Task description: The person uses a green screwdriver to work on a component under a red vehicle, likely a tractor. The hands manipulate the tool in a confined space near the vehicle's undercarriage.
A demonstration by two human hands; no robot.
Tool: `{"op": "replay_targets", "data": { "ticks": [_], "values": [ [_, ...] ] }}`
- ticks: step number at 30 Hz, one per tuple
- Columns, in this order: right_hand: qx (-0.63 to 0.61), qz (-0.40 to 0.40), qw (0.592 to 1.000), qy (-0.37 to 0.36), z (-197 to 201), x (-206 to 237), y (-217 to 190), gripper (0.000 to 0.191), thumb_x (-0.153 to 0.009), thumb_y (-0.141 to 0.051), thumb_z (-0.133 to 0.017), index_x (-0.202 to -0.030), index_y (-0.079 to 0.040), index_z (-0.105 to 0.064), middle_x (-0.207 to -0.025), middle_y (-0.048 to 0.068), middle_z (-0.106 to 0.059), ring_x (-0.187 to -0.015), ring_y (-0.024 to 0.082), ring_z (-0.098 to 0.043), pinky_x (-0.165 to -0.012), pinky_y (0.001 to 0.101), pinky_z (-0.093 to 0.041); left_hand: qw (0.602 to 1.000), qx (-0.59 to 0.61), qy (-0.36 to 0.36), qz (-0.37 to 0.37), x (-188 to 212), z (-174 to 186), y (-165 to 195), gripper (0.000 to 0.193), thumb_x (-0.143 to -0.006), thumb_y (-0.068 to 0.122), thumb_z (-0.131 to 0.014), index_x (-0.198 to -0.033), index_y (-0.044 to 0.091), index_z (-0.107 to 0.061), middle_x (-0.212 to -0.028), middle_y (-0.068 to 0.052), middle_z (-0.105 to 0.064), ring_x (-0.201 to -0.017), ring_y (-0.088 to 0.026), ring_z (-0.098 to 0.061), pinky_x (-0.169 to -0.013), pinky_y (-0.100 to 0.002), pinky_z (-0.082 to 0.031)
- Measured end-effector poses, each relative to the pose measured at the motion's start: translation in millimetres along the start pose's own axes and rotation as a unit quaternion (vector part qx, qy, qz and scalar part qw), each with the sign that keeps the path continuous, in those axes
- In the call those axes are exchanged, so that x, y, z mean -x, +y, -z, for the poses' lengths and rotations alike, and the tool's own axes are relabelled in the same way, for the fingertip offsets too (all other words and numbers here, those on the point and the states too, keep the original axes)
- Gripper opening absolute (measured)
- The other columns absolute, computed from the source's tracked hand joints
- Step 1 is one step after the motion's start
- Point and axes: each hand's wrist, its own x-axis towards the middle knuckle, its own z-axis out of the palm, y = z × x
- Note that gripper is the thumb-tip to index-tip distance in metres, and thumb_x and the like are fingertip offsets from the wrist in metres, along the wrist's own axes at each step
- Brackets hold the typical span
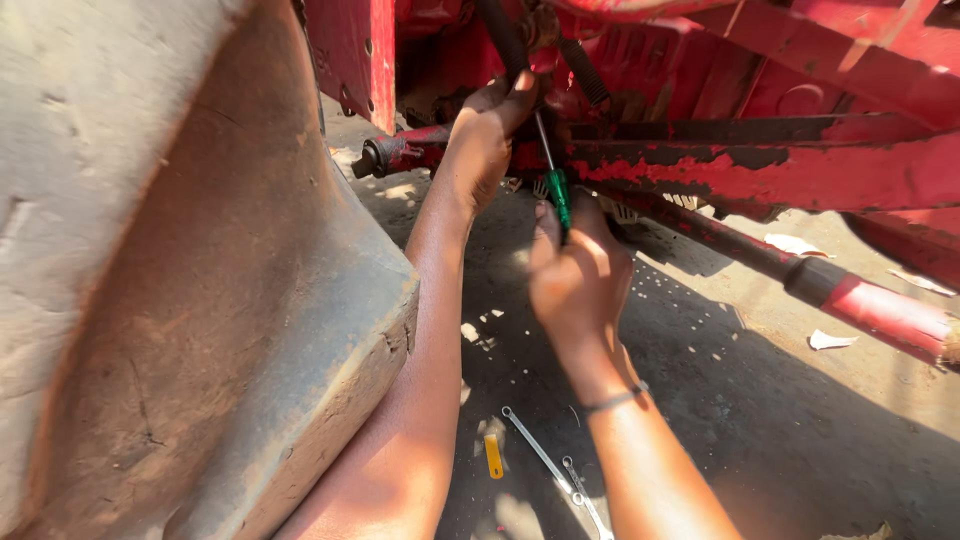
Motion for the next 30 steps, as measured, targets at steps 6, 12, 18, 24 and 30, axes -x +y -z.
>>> {"op": "replay_targets", "data": {
  "ticks": [6, 12, 18, 24, 30],
  "values": [
    [-0.505, -0.400, 0.737, -0.203, 27.9, -18.7, 11.4, 0.036, -0.096, -0.037, -0.063, -0.108, -0.004, -0.068, -0.064, 0.004, -0.063, -0.045, 0.010, -0.053, -0.042, 0.0261, -0.040, 1.000, -0.024, 0.018, -0.007, -0.8, -4.0, 0.2, 0.043, -0.101, 0.037, -0.061, -0.120, -0.001, -0.069, -0.104, -0.004, -0.071, -0.099, -0.013, -0.059, -0.093, -0.031, -0.045],
    [0.016, -0.056, 0.997, -0.045, -0.1, 0.4, 8.1, 0.030, -0.098, -0.033, -0.066, -0.106, -0.003, -0.069, -0.065, 0.001, -0.060, -0.049, 0.011, -0.051, -0.045, 0.0289, -0.041, 0.999, -0.014, 0.000, -0.039, -3.1, -0.1, -3.9, 0.043, -0.101, 0.037, -0.064, -0.121, -0.001, -0.069, -0.105, -0.004, -0.069, -0.102, -0.016, -0.056, -0.096, -0.035, -0.042],
    [-0.081, -0.110, 0.988, -0.069, 7.2, -10.0, 1.9, 0.034, -0.098, -0.036, -0.065, -0.105, -0.004, -0.073, -0.064, 0.001, -0.061, -0.048, 0.013, -0.051, -0.047, 0.0307, -0.044, 1.000, -0.001, -0.008, -0.013, -2.3, 0.0, -3.1, 0.043, -0.102, 0.037, -0.063, -0.121, -0.001, -0.068, -0.106, -0.004, -0.069, -0.103, -0.016, -0.056, -0.097, -0.035, -0.042],
    [-0.463, -0.376, 0.782, -0.181, 23.2, -21.7, 16.4, 0.037, -0.098, -0.039, -0.062, -0.099, -0.004, -0.074, -0.057, 0.000, -0.055, -0.043, 0.011, -0.045, -0.042, 0.0299, -0.039, 1.000, -0.031, -0.003, -0.002, -3.9, 1.1, -3.5, 0.044, -0.102, 0.039, -0.060, -0.122, 0.000, -0.069, -0.107, -0.003, -0.069, -0.103, -0.014, -0.056, -0.096, -0.031, -0.041],
    [-0.138, -0.133, 0.977, -0.095, -1.2, -1.5, 13.6, 0.028, -0.106, -0.029, -0.066, -0.097, -0.002, -0.067, -0.066, 0.002, -0.054, -0.055, 0.017, -0.049, -0.052, 0.0343, -0.039, 1.000, 0.013, -0.018, -0.020, -4.2, 4.5, -8.8, 0.045, -0.101, 0.038, -0.063, -0.123, 0.000, -0.068, -0.111, -0.005, -0.071, -0.104, -0.018, -0.059, -0.096, -0.037, -0.046]
  ]
}}
